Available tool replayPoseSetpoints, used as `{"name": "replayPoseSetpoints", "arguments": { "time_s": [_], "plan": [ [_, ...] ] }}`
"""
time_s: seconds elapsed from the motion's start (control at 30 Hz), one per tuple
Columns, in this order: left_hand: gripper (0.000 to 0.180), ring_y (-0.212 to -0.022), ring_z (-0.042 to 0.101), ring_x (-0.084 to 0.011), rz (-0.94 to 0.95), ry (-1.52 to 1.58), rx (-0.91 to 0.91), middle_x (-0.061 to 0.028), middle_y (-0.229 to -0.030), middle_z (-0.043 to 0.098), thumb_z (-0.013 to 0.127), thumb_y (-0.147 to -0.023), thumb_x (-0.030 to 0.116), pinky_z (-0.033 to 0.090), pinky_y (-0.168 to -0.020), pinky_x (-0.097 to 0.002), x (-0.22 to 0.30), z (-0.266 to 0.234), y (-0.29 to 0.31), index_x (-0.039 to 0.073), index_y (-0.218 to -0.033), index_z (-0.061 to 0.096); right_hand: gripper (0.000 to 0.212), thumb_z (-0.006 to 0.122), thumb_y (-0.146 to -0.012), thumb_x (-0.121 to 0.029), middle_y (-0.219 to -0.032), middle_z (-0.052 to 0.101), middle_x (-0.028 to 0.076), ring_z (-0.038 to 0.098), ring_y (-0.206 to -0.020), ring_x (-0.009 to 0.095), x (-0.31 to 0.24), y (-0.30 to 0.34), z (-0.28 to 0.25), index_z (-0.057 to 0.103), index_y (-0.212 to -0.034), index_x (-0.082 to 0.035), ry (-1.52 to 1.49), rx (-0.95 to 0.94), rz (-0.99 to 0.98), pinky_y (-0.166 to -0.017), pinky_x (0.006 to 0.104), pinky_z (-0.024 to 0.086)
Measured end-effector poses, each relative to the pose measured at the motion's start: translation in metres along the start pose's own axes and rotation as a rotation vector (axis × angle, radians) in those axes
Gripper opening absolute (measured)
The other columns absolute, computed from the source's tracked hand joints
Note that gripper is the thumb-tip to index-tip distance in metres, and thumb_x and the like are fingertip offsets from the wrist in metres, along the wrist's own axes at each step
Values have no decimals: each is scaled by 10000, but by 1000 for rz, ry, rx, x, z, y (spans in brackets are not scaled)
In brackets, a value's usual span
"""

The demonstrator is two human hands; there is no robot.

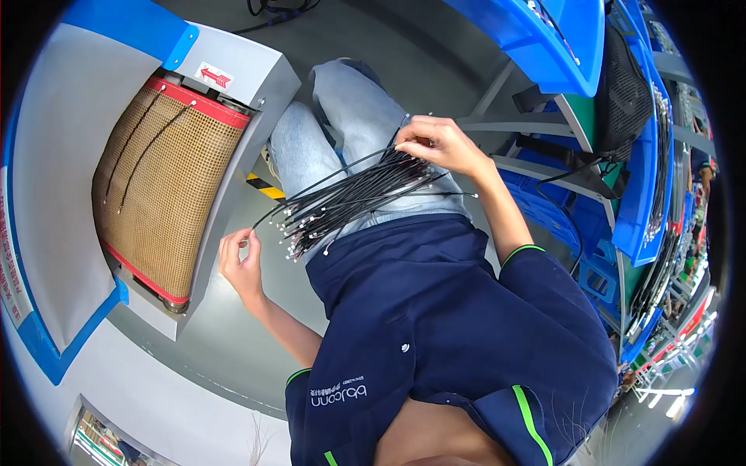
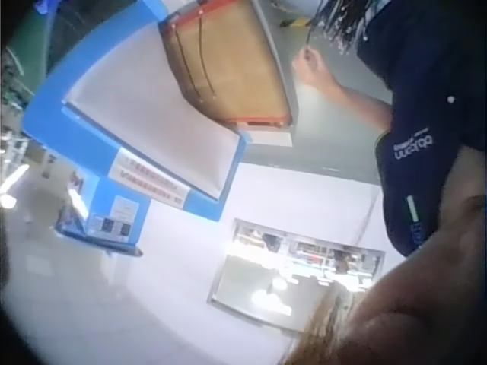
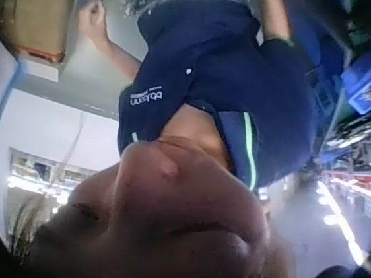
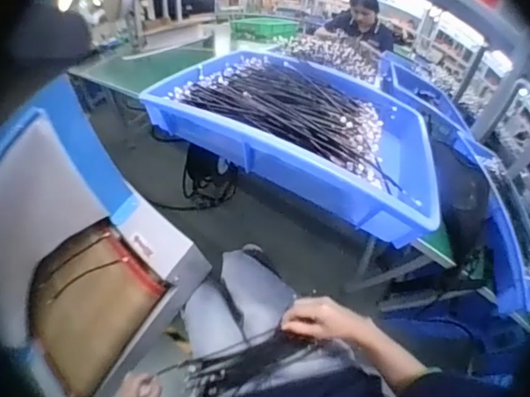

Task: The person applies heat-shrink tubes onto electrical wires using a thermal machine, shrinking the tubes into place.

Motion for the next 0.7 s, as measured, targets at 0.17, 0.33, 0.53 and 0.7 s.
{"name": "replayPoseSetpoints", "arguments": {
  "time_s": [0.17, 0.33, 0.53, 0.7],
  "plan": [
    [138, -692, 570, -175, 3, -8, 32, -69, -779, 638, 688, -718, -41, 471, -617, -273, -5, -20, -8, 21, -827, 630, 94, 660, -827, -119, -731, 586, 57, 573, -674, 177, -18, -10, 7, 645, -849, -30, 35, 31, -50, -586, 296, 454],
    [114, -698, 578, -183, 14, -25, 84, -75, -805, 639, 680, -749, -23, 474, -617, -276, -22, -63, -35, 15, -845, 632, 70, 689, -788, -82, -729, 595, 52, 564, -669, 193, -66, -45, 18, 640, -802, -34, 183, 127, -217, -582, 300, 441],
    [91, -715, 595, -177, -47, -119, 185, -82, -799, 614, 667, -803, 37, 488, -625, -283, -70, -149, -77, 3, -877, 626, 115, 701, -763, -114, -736, 585, 60, 570, -696, 225, -144, -113, 58, 631, -829, -53, 240, 257, -413, -630, 324, 464],
    [108, -849, 607, -205, -4, -179, 237, -86, -931, 630, 628, -860, 92, 472, -761, -300, -111, -211, -111, 6, -924, 627, 109, 690, -770, -120, -900, 577, 55, 554, -907, 236, -191, -177, 104, 624, -838, -67, 160, 245, -487, -794, 347, 454]
  ]
}}
Point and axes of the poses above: each hand's wrist, its own y-axis away from the middle knuckle, its own z-axis out of the palm, x = y × z, the point moved 10 cm from there along -y, towards the middle knuckle
